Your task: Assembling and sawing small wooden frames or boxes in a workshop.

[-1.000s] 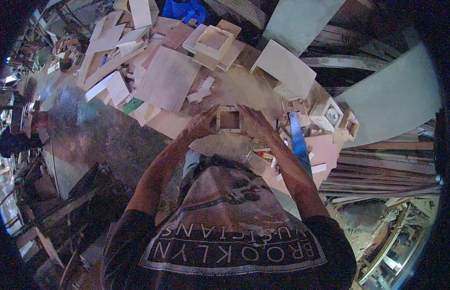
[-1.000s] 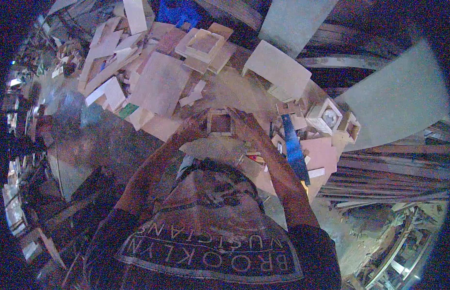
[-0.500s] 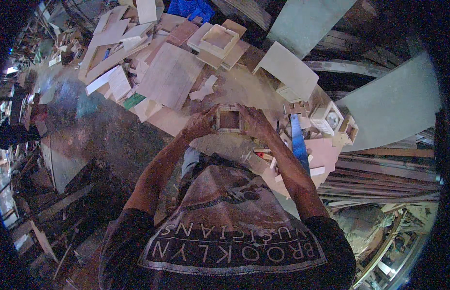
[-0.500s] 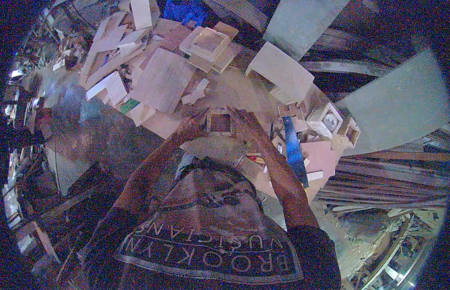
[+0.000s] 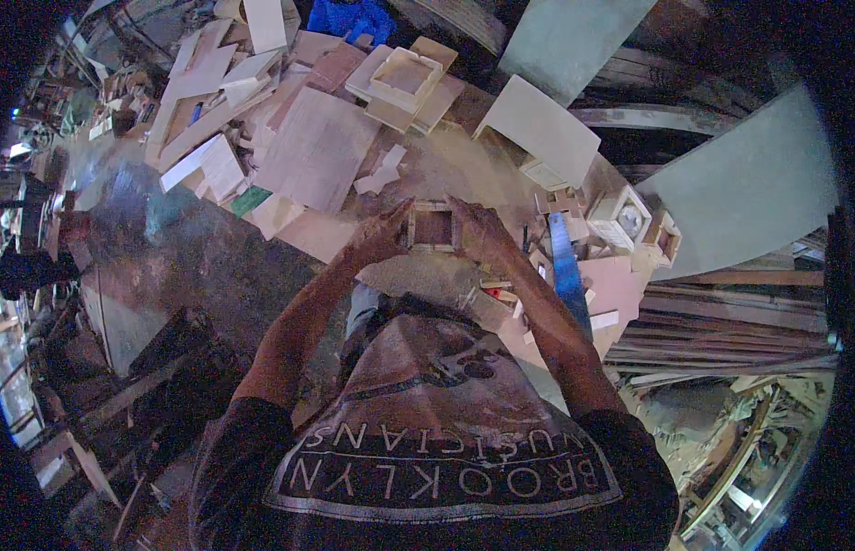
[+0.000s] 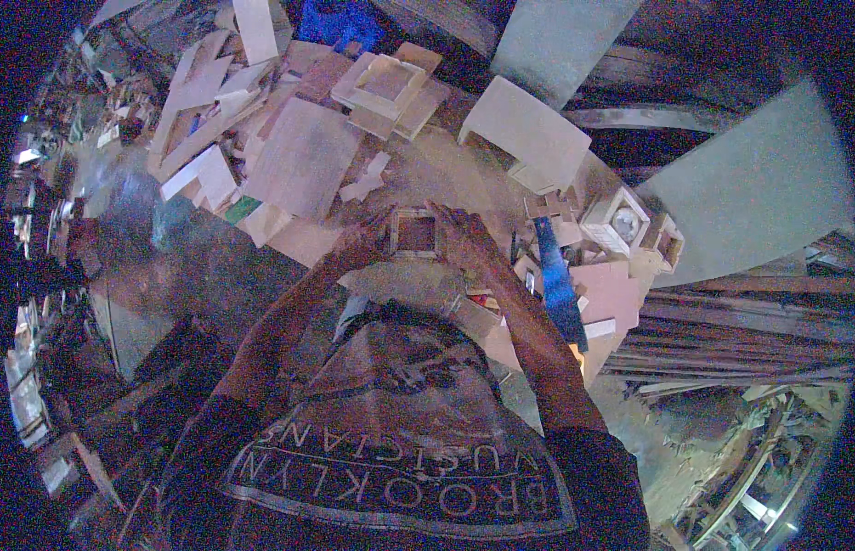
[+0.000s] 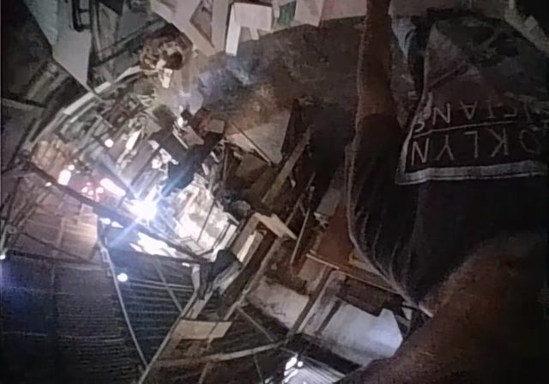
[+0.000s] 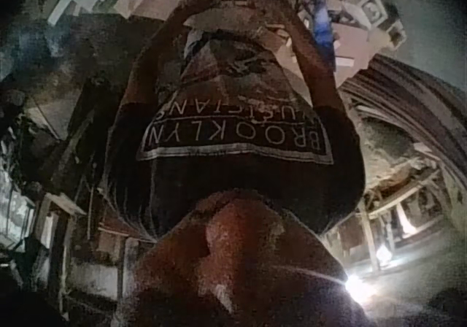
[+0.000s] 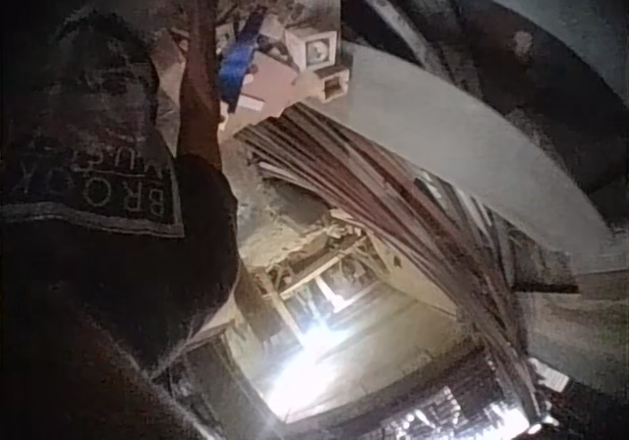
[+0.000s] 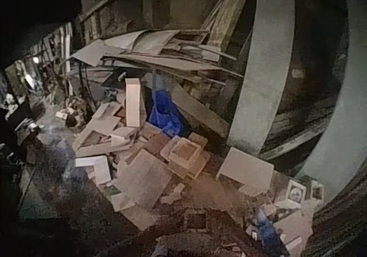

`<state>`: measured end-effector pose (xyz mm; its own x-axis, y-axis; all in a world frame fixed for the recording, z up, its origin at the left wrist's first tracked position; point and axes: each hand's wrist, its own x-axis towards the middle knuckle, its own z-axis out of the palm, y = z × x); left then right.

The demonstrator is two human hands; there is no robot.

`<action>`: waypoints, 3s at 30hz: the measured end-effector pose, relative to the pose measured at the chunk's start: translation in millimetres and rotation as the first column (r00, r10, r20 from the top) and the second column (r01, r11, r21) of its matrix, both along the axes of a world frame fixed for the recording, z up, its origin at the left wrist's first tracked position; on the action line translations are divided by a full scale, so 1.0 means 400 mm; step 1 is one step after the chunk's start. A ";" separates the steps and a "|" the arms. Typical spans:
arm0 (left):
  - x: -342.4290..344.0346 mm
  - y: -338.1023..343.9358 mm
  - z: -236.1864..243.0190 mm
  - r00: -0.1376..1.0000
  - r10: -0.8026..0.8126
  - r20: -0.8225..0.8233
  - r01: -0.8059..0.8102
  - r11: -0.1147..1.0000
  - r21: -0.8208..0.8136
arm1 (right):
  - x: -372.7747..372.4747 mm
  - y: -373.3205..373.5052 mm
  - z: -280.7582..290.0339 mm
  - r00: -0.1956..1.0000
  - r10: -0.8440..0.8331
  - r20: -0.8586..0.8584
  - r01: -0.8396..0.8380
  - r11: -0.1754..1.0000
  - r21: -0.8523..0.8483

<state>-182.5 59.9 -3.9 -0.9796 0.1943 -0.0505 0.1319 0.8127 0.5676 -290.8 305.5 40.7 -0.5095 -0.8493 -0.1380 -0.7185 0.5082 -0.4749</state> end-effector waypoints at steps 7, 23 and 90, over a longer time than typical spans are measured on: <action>0.002 0.001 0.001 0.995 0.018 0.101 -0.019 1.000 0.008 | -0.007 0.001 0.003 0.991 -0.052 0.120 0.039 0.994 0.103; 0.025 -0.003 0.018 1.000 -0.002 0.012 0.002 0.999 -0.049 | 0.014 -0.007 0.032 0.993 0.011 0.114 -0.009 1.000 -0.012; 0.411 -0.311 0.222 0.840 0.543 -0.017 -0.536 0.833 0.133 | -0.023 -0.095 0.073 0.999 0.032 0.031 -0.032 0.999 0.007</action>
